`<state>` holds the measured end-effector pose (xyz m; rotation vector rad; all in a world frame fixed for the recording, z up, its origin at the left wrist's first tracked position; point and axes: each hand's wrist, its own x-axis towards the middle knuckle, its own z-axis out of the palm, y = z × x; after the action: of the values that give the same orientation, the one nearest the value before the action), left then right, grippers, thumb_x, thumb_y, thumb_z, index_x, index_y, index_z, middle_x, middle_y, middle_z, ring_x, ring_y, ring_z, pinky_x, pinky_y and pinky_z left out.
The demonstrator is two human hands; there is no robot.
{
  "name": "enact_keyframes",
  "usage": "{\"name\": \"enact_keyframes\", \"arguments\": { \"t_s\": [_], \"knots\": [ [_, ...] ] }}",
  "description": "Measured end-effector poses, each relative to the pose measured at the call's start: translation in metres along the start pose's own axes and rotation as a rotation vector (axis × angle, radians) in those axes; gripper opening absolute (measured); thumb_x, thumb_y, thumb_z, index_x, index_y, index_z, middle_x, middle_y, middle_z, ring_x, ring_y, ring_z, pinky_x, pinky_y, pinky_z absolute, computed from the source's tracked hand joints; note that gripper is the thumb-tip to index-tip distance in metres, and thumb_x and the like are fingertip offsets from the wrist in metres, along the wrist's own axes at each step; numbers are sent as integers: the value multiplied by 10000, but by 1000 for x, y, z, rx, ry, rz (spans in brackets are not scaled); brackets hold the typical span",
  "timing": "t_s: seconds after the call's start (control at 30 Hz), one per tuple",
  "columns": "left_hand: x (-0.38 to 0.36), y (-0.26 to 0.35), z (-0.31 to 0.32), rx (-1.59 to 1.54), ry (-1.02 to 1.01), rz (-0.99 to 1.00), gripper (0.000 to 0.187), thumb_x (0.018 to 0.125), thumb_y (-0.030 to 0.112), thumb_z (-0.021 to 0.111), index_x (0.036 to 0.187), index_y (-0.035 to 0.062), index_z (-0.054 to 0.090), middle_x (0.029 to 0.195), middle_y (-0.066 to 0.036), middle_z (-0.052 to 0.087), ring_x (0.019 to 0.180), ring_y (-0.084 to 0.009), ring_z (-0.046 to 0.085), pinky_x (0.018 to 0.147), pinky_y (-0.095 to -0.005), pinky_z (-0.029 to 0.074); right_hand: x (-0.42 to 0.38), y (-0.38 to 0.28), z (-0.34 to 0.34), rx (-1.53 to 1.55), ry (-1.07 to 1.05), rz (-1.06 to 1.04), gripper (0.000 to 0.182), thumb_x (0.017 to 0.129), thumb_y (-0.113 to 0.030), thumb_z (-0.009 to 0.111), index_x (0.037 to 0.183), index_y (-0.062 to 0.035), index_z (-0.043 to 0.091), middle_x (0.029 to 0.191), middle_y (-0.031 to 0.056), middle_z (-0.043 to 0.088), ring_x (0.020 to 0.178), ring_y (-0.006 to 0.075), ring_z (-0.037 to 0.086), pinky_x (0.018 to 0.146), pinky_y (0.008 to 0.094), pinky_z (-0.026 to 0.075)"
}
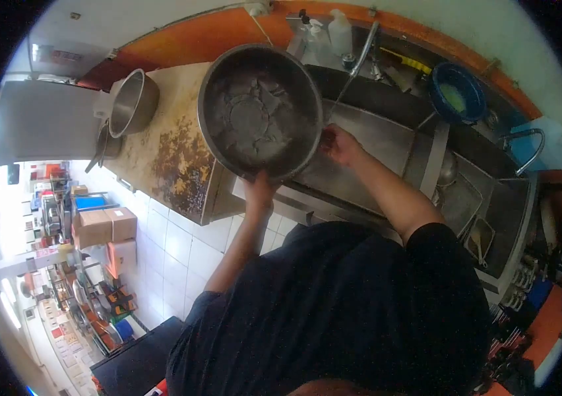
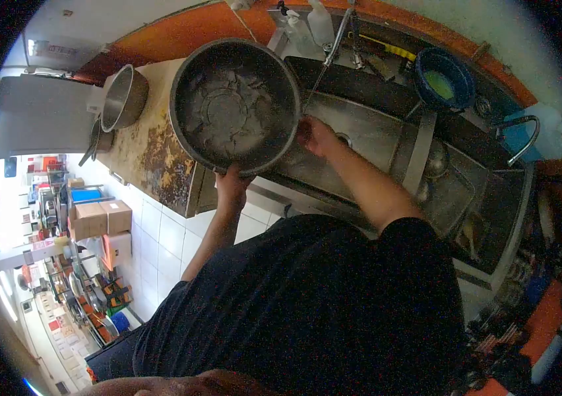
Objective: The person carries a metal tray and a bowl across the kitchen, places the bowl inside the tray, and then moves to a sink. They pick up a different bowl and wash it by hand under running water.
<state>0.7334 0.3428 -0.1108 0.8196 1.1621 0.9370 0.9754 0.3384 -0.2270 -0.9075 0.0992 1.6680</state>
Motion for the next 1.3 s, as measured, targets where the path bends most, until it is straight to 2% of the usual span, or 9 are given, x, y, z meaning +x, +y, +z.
{"name": "enact_keyframes", "arguments": {
  "t_s": [0.1, 0.27, 0.4, 0.7, 0.87, 1.1, 1.2, 1.23, 1.3],
  "knots": [
    [7, -3, -4, 138, -123, 84, 557, 889, 87, 537, 1374, 123, 266, 1323, -164, 436, 1132, -361, 528, 856, -493, 525, -4, 0, 5, 29, 23, -55, 181, 941, -250, 512, 993, -103, 605, 913, 32, 598, 775, 174, 589, 687, 300, 525],
    [4, -5, 6, 64, -32, 0, 496, 891, 87, 525, 1347, 104, 330, 1267, -153, 489, 1102, -336, 549, 830, -478, 536, -6, -9, 3, 96, 3, -59, 191, 939, -262, 509, 970, -98, 601, 890, 37, 593, 738, 165, 587, 616, 286, 530],
    [10, -12, 5, 117, -71, 34, 437, 897, 97, 529, 1310, 92, 388, 1210, -145, 535, 1059, -313, 579, 801, -448, 549, 1, -6, -4, 102, 52, -72, 211, 941, -278, 502, 972, -93, 597, 891, 40, 591, 746, 165, 591, 624, 291, 537],
    [12, -19, 9, 45, -3, 26, 445, 896, 99, 535, 1313, 94, 379, 1231, -139, 521, 1062, -317, 577, 804, -454, 545, -2, -7, -8, 145, -7, -93, 204, 953, -254, 488, 995, -81, 590, 944, 53, 603, 796, 186, 605, 689, 297, 533],
    [8, -12, 13, 30, -22, -13, 448, 890, 103, 542, 1308, 94, 380, 1238, -138, 515, 1072, -322, 570, 812, -451, 538, 3, -18, -9, 83, 96, -38, 203, 946, -262, 521, 1028, -94, 600, 975, 44, 611, 796, 189, 586, 702, 326, 507],
    [10, -10, 11, 103, -81, -31, 461, 866, 57, 515, 1304, 66, 374, 1233, -148, 508, 1061, -339, 566, 809, -447, 527, -7, -18, -5, 110, 0, -76, 200, 936, -270, 547, 1032, -106, 609, 958, 44, 611, 858, 173, 576, 687, 311, 495],
    [10, -23, 19, 7, -48, -44, 452, 865, 58, 525, 1295, 63, 385, 1230, -152, 514, 1052, -328, 569, 807, -442, 526, -20, -26, -3, 78, 84, -74, 257, 922, -248, 572, 1131, -99, 576, 1001, 51, 606, 878, 194, 585, 711, 340, 504],
    [10, -27, 21, 6, -44, -47, 452, 865, 58, 525, 1295, 63, 385, 1230, -152, 514, 1052, -328, 569, 807, -442, 526, -22, -27, -6, -75, 81, -146, 305, 907, -228, 589, 1176, -91, 545, 1012, 63, 605, 880, 207, 593, 731, 363, 508],
    [13, -40, 20, 85, -27, -64, 310, 886, 107, 495, 1177, 4, 477, 1042, -131, 552, 908, -253, 581, 693, -351, 510, -29, -30, -17, -236, 76, -214, 363, 893, -208, 606, 1221, -84, 513, 1023, 74, 604, 883, 220, 600, 751, 386, 511]
  ]
}}
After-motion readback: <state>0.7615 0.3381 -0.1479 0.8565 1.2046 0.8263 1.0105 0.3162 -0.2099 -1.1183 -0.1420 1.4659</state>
